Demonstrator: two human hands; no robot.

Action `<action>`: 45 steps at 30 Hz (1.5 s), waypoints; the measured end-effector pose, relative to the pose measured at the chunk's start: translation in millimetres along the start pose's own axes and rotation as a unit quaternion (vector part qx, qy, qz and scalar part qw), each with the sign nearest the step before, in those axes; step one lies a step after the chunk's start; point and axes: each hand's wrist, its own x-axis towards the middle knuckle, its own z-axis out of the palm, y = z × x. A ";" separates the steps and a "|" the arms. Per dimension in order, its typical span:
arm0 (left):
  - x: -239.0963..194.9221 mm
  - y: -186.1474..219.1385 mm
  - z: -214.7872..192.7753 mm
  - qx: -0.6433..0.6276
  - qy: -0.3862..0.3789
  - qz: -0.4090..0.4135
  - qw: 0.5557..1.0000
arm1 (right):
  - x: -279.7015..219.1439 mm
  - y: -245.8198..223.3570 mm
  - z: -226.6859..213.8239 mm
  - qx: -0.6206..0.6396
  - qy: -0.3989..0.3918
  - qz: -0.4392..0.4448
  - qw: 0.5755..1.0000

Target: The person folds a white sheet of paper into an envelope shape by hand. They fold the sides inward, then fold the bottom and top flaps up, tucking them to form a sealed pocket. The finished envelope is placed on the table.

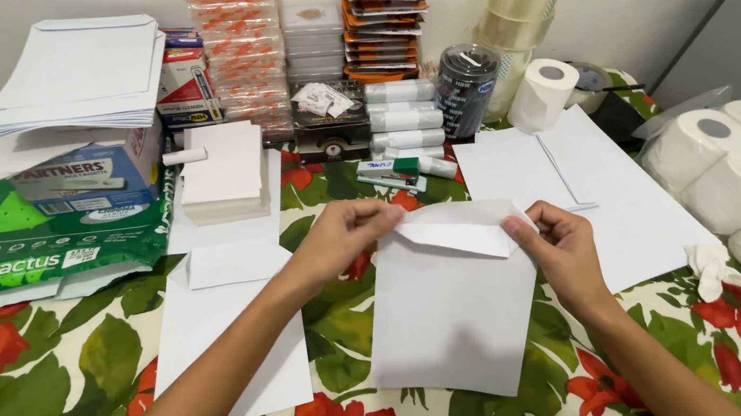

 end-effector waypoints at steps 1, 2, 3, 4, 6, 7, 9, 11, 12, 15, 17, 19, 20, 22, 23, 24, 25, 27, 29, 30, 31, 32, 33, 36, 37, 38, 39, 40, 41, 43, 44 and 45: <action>0.5 -3.1 -0.7 0.000 0.002 0.001 1.000 | -0.2 -2.3 1.5 0.000 -0.002 -0.002 1.000; 1.1 -6.3 -1.3 -0.091 0.001 -0.025 0.996 | -0.3 -4.5 3.0 0.009 0.001 0.001 1.000; 1.5 -9.7 -1.7 -0.182 0.000 -0.053 0.982 | -0.9 -6.5 4.3 0.018 0.003 0.006 1.000; 3.8 -16.2 -3.3 -0.183 0.002 -0.052 0.982 | -0.4 -5.9 5.0 0.018 0.001 0.005 1.000; 8.7 -29.7 -5.8 -0.217 -0.005 -0.023 0.976 | -0.7 -4.3 5.6 0.041 0.009 0.017 0.999; 9.7 -32.5 -6.6 -0.217 -0.005 -0.023 0.976 | -0.2 -1.5 5.1 0.041 0.009 0.017 0.999; 12.2 -38.1 -8.0 -0.226 -0.018 -0.039 0.973 | 0.9 4.3 3.5 0.048 0.005 0.023 0.999; 12.9 -39.4 -9.9 -0.220 -0.023 -0.050 0.974 | 0.5 1.1 4.1 0.049 0.006 0.025 0.998; 13.0 -40.2 -10.8 -0.215 -0.027 -0.061 0.974 | 0.1 -0.3 4.4 0.049 0.006 0.027 0.998; 8.9 -34.8 -12.9 -0.193 -0.036 -0.095 0.976 | 0.7 0.0 3.1 0.046 0.006 0.024 0.999; 3.6 -31.7 -14.4 -0.179 -0.031 -0.106 0.978 | 1.1 -0.8 3.3 0.042 0.003 0.022 0.999; 0.2 -27.6 -14.6 -0.166 -0.026 -0.117 0.979 | 1.3 2.3 1.6 0.037 -0.001 0.021 0.999; -0.2 -24.9 -13.8 -0.145 -0.015 -0.112 0.983 | 1.5 5.7 -0.3 0.032 -0.005 0.016 0.999; -0.5 -20.3 -12.5 -0.124 -0.003 -0.107 0.986 | 2.9 12.1 -3.4 0.027 -0.010 0.011 1.000; -0.4 -18.5 -11.7 -0.094 0.003 -0.096 0.991 | 4.0 15.1 -4.6 0.023 -0.013 0.011 1.000; -0.3 -16.7 -10.9 -0.064 0.009 -0.085 0.994 | 5.1 18.1 -5.8 0.019 -0.016 0.011 1.000; 1.6 -18.2 -11.2 -0.064 0.009 -0.086 0.994 | 5.5 16.2 -4.3 0.019 -0.016 0.012 1.000; 5.5 -21.6 -11.8 0.005 0.014 -0.052 0.999 | 6.5 12.6 -1.3 0.002 -0.029 0.015 0.999; 5.7 -24.0 -14.3 0.030 0.013 -0.048 0.998 | 8.5 21.0 -1.4 0.001 -0.034 0.017 0.999; 5.9 -25.2 -15.4 0.055 0.013 -0.044 0.997 | 9.3 25.1 -1.7 0.000 -0.039 0.019 0.999; 4.1 -23.5 -13.0 0.055 0.013 -0.045 0.997 | 10.7 26.9 -1.8 0.000 -0.039 0.021 0.999; 2.4 -21.6 -10.7 0.086 0.036 -0.046 0.995 | 12.0 28.7 -1.8 -0.020 -0.047 0.036 0.998; 0.5 -19.5 -8.4 0.117 0.059 -0.046 0.990 | 13.5 30.2 -1.9 -0.039 -0.056 0.052 0.996; 15.1 -58.5 -10.4 0.145 0.095 -0.037 0.984 | 15.8 24.6 7.1 -0.076 -0.091 0.083 0.989; 17.9 -68.2 -9.7 0.144 0.094 -0.038 0.984 | 16.6 31.4 7.9 -0.076 -0.091 0.084 0.989; 20.7 -78.0 -9.0 0.165 0.107 -0.035 0.980 | 17.3 38.1 8.7 -0.107 -0.099 0.095 0.985; 23.1 -88.1 -8.4 0.186 0.120 -0.033 0.975 | 18.1 45.3 9.7 -0.137 -0.107 0.106 0.979; 25.1 -96.3 -8.1 0.186 0.121 -0.034 0.975 | 17.5 47.6 13.4 -0.137 -0.108 0.106 0.979; 26.9 -104.1 -8.5 0.205 0.130 -0.031 0.970 | 17.0 49.8 17.6 -0.154 -0.108 0.109 0.976; 26.7 -112.0 -9.4 0.225 0.140 -0.030 0.964 | 20.6 65.5 21.8 -0.169 -0.109 0.113 0.973; 24.5 -112.4 -9.9 0.256 0.127 -0.040 0.957 | 24.4 79.2 21.9 -0.197 -0.106 0.110 0.969; 22.1 -113.4 -9.7 0.286 0.114 -0.050 0.950 | 27.5 92.9 21.7 -0.226 -0.102 0.107 0.963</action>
